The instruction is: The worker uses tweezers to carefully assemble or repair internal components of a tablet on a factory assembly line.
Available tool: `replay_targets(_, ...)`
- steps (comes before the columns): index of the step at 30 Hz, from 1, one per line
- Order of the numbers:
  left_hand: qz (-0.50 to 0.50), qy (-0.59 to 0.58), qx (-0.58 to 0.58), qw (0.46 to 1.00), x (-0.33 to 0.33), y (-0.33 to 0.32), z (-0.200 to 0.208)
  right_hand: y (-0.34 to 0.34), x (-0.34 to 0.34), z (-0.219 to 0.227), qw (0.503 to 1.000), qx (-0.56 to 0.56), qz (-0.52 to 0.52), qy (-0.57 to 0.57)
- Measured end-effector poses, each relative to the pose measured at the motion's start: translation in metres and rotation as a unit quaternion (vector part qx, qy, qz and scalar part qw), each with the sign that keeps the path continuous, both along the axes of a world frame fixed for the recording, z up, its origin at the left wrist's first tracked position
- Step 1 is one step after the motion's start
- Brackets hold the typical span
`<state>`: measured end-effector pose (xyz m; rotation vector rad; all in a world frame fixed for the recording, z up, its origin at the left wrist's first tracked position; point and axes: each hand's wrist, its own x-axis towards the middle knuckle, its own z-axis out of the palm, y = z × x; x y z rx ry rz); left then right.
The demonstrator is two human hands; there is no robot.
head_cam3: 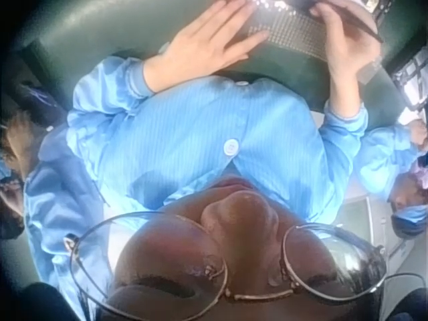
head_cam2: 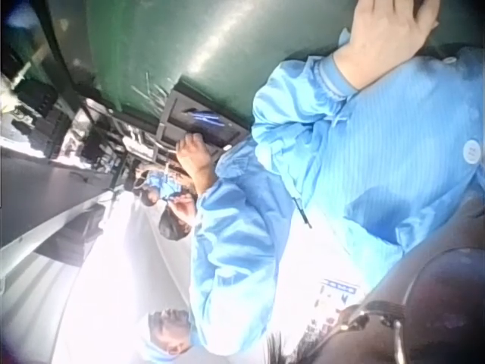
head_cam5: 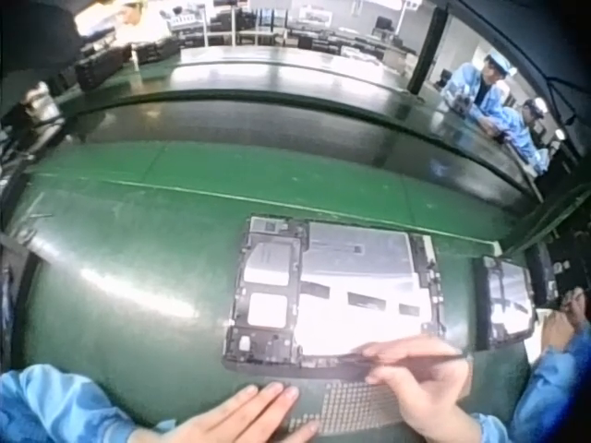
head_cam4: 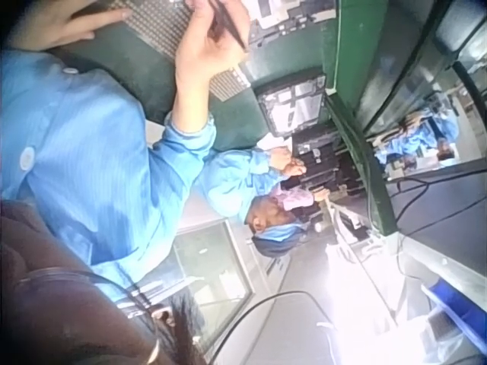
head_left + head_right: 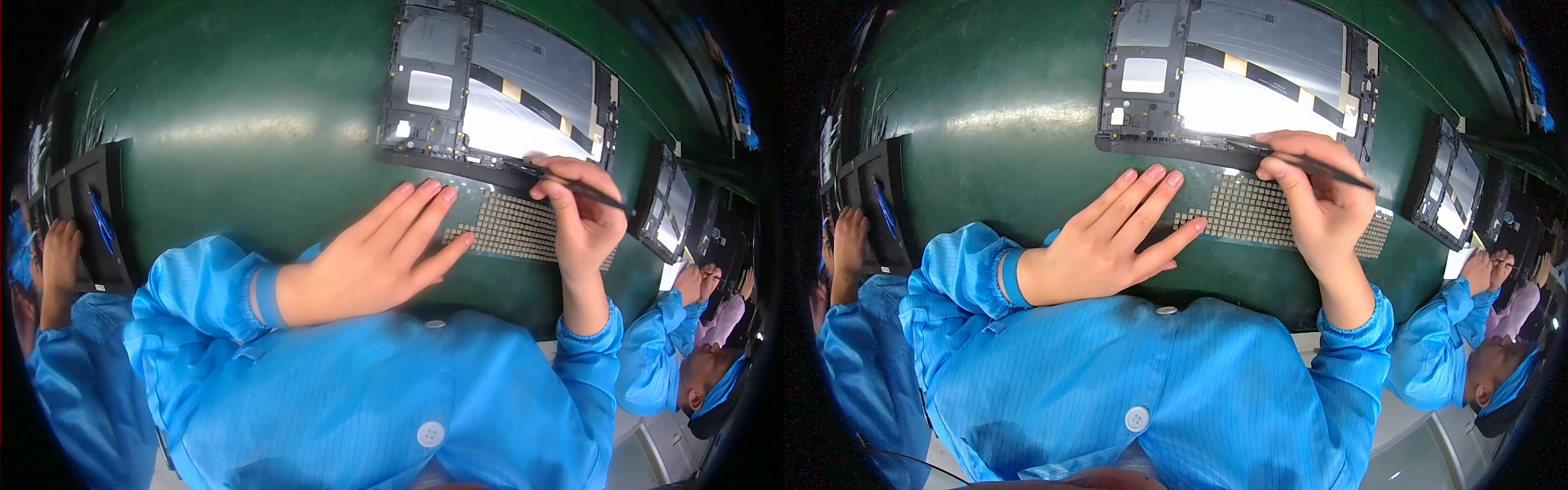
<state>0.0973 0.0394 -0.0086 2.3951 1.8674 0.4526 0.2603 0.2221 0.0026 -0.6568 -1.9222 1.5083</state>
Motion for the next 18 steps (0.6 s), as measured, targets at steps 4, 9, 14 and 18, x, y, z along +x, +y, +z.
replay_targets(4, 0.004, 0.004, 0.0, 1.0, 0.001, -0.001, 0.001, 0.007, 0.007, -0.004, 0.984, 0.165, 0.064, -0.019)
replay_targets(9, 0.002, -0.006, -0.001, 1.0, 0.0, -0.001, 0.0, -0.025, 0.02, 0.001, 0.992, -0.111, 0.061, 0.004)
replay_targets(14, 0.001, -0.003, 0.006, 1.0, 0.0, -0.002, -0.002, -0.041, 0.02, -0.005, 0.987, -0.144, 0.045, -0.046)
replay_targets(18, 0.008, 0.002, 0.004, 1.0, 0.001, -0.002, -0.002, -0.041, 0.019, -0.007, 0.987, -0.145, 0.037, -0.051)
